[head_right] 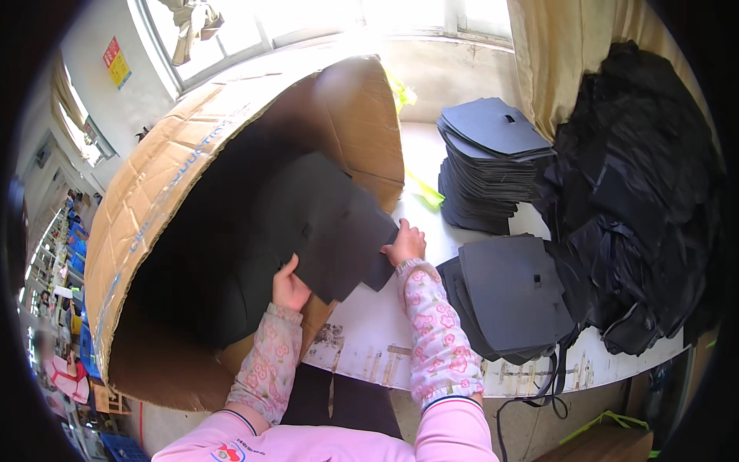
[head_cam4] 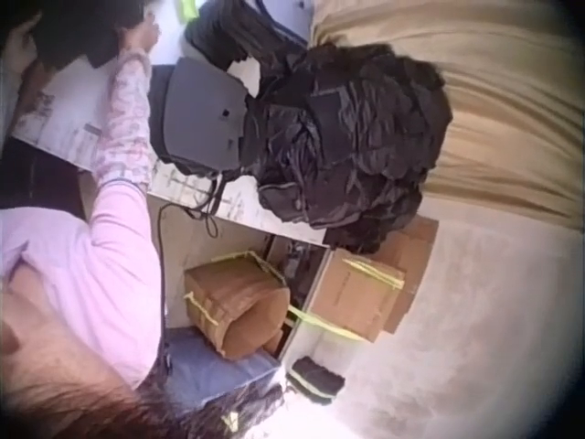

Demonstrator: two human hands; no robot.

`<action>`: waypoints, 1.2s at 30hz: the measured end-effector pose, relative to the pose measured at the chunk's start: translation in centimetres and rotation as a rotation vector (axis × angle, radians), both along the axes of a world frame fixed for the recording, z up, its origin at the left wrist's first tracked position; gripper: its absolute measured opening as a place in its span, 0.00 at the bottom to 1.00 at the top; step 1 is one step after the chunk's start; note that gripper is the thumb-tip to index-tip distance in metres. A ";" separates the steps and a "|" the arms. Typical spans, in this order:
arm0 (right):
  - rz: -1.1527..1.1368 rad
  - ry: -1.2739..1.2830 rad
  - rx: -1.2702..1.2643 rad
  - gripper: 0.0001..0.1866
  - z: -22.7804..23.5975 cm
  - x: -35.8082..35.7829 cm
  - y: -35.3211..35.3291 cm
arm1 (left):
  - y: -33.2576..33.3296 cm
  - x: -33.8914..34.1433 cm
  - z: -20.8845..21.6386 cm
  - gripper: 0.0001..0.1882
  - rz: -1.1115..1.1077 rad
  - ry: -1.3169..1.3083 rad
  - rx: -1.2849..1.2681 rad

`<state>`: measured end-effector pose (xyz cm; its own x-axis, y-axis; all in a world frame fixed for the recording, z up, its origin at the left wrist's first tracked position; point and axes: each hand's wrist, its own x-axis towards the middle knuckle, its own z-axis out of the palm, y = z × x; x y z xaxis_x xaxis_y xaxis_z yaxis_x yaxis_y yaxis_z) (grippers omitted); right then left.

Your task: Sort and organize black plastic or rubber components from a large shipping box into neat stacks.

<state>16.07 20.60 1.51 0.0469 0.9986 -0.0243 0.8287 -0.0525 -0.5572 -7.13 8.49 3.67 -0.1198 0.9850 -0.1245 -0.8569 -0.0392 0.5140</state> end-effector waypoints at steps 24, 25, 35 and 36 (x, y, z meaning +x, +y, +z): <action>0.313 1.159 -0.207 0.12 8.9 10.5 -10.6 | -12.7 3.6 -4.0 0.19 -0.418 0.132 -0.108; 0.267 1.206 -0.130 0.11 9.0 10.5 -10.6 | -12.9 3.6 -3.8 0.20 -0.409 0.085 -0.142; 0.211 1.453 0.241 0.15 15.4 12.6 -11.3 | -14.5 5.6 -3.7 0.31 -0.389 0.225 -0.167; 0.225 1.449 0.243 0.15 15.6 13.1 -11.5 | -14.4 5.8 -3.7 0.31 -0.395 0.224 -0.168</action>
